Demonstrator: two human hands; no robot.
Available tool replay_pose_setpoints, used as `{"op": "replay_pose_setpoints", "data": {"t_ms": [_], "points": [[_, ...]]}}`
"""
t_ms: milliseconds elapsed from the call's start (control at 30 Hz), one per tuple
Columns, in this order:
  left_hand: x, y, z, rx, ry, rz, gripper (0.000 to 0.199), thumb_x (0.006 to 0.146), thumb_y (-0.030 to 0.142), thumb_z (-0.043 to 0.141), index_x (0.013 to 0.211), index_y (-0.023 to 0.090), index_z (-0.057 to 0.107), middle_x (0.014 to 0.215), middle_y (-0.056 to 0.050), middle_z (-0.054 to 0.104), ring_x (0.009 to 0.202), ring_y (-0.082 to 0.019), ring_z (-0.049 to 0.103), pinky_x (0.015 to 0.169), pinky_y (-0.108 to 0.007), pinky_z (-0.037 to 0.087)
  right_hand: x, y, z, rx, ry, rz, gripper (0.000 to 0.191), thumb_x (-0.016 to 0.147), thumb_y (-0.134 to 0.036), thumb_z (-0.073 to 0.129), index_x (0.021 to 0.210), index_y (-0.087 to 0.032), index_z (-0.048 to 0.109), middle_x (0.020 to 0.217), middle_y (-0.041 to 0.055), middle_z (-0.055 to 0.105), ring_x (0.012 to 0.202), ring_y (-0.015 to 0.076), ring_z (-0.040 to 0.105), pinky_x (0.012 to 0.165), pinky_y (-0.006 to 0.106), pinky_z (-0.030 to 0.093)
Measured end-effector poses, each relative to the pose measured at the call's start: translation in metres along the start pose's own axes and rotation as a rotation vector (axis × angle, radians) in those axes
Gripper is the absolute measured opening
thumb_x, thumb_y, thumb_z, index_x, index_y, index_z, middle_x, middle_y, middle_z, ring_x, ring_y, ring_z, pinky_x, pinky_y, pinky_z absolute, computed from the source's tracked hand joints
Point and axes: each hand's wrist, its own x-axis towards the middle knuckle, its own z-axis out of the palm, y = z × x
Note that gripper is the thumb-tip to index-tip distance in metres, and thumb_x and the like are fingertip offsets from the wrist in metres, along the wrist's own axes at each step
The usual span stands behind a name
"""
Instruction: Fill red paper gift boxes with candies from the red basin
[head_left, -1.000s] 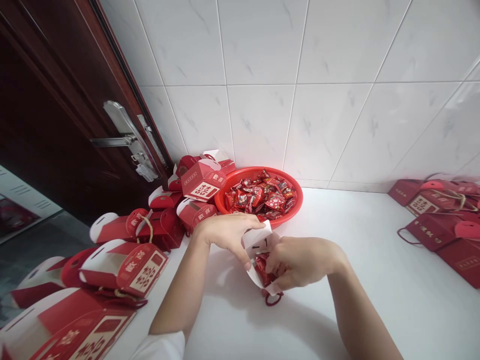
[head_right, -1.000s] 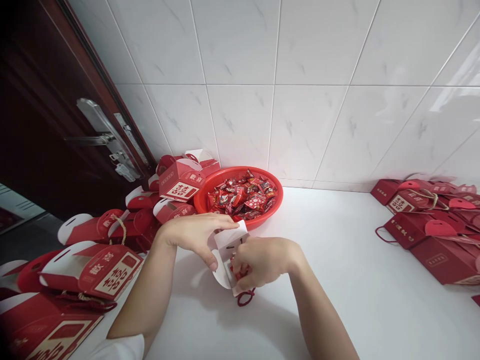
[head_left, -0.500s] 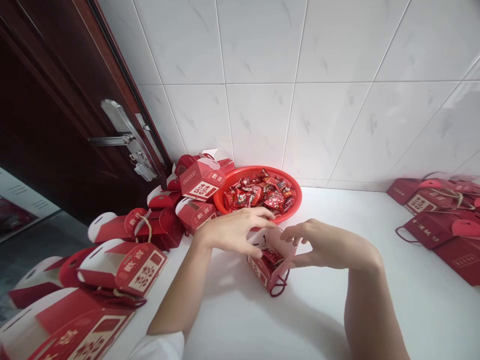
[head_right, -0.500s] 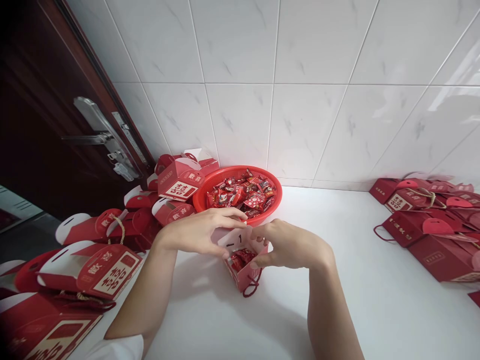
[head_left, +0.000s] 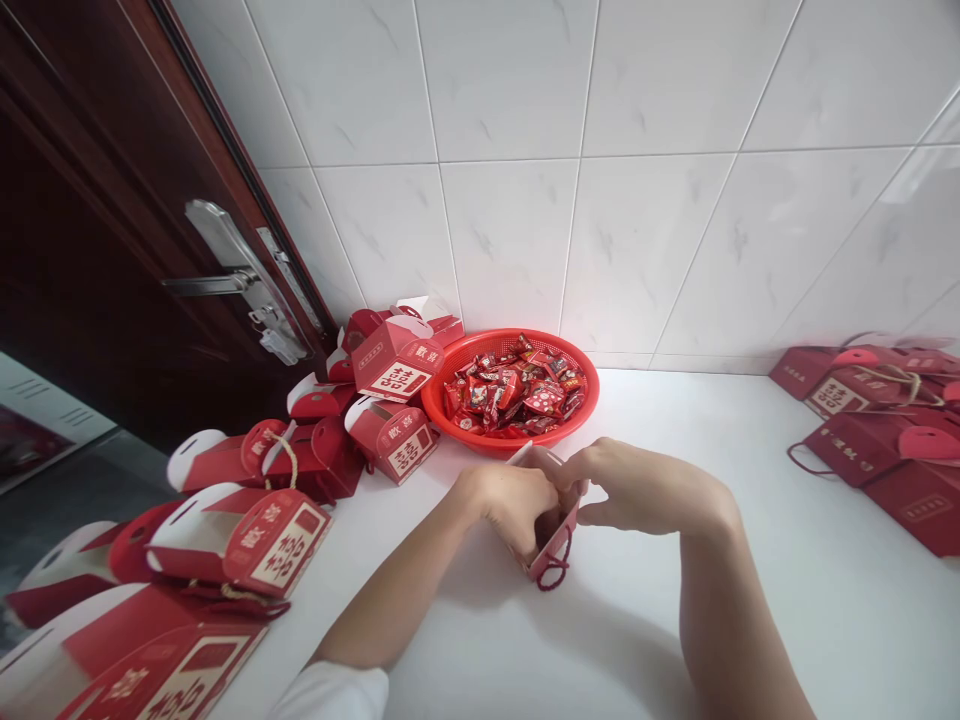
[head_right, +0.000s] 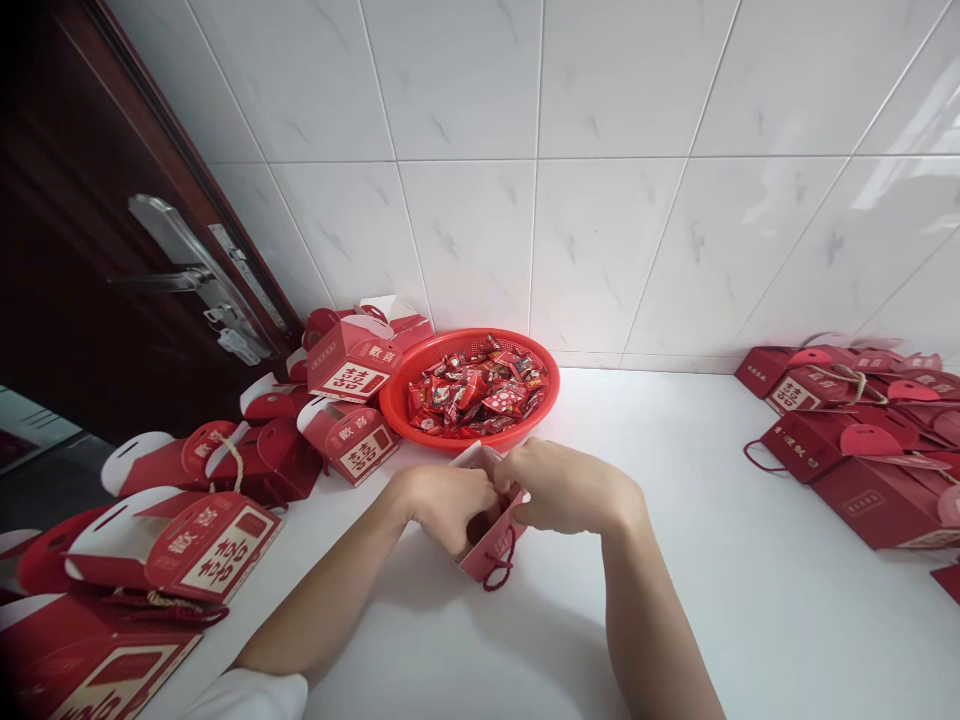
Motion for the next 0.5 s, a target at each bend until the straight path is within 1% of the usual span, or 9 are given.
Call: {"op": "replay_pose_setpoints", "data": {"t_ms": [100, 200, 300, 367, 433, 500], "points": [[0.002, -0.005, -0.002, 0.000, 0.025, 0.039, 0.013, 0.062, 0.022, 0.071, 0.066, 0.023, 0.059, 0.072, 0.002, 0.067, 0.076, -0.022, 0.062, 0.062, -0.030, 0.046, 0.001, 0.000, 0.000, -0.009, -0.005, 0.009, 0.020, 0.081, -0.010, 0.062, 0.089, -0.022, 0.075, 0.090, 0.0040, 0.073, 0.081, 0.0196, 0.064, 0.063, 0.025, 0.044], [-0.003, -0.006, -0.004, -0.019, 0.061, 0.009, 0.015, 0.061, 0.025, 0.073, 0.067, 0.022, 0.059, 0.072, 0.002, 0.066, 0.075, -0.021, 0.062, 0.062, -0.029, 0.045, 0.002, 0.000, 0.000, -0.019, 0.001, 0.042, 0.019, 0.082, -0.010, 0.060, 0.086, -0.022, 0.074, 0.086, 0.0035, 0.072, 0.076, 0.0180, 0.063, 0.060, 0.025, 0.042], [-0.016, -0.007, -0.008, -0.088, 0.107, -0.083, 0.018, 0.063, 0.029, 0.075, 0.069, 0.021, 0.061, 0.073, 0.002, 0.066, 0.071, -0.018, 0.061, 0.057, -0.026, 0.042, 0.002, 0.002, 0.000, -0.062, 0.034, 0.110, 0.017, 0.082, -0.010, 0.058, 0.081, -0.020, 0.072, 0.083, 0.0039, 0.069, 0.071, 0.0166, 0.060, 0.056, 0.025, 0.039], [-0.027, -0.008, -0.011, -0.113, 0.148, -0.139, 0.018, 0.066, 0.032, 0.074, 0.075, 0.020, 0.064, 0.073, 0.002, 0.065, 0.066, -0.016, 0.058, 0.052, -0.025, 0.039, 0.003, 0.004, 0.001, -0.078, 0.042, 0.146, 0.014, 0.080, -0.010, 0.058, 0.077, -0.019, 0.069, 0.079, 0.0040, 0.066, 0.067, 0.0155, 0.056, 0.054, 0.025, 0.035], [-0.039, -0.008, -0.016, -0.094, 0.200, -0.168, 0.017, 0.071, 0.034, 0.071, 0.079, 0.020, 0.066, 0.072, 0.002, 0.062, 0.062, -0.015, 0.055, 0.049, -0.025, 0.036, 0.005, 0.006, 0.002, -0.073, 0.025, 0.152, 0.013, 0.079, -0.011, 0.059, 0.071, -0.019, 0.065, 0.073, 0.0025, 0.062, 0.061, 0.0137, 0.051, 0.051, 0.025, 0.032], [-0.049, -0.007, -0.019, -0.047, 0.281, -0.160, 0.014, 0.074, 0.031, 0.069, 0.082, 0.020, 0.067, 0.073, 0.002, 0.059, 0.065, -0.015, 0.055, 0.053, -0.025, 0.037, 0.008, 0.007, 0.002, -0.067, 0.005, 0.117, 0.016, 0.078, -0.010, 0.057, 0.065, -0.019, 0.058, 0.066, -0.0001, 0.057, 0.057, 0.0117, 0.045, 0.049, 0.025, 0.028]]}}
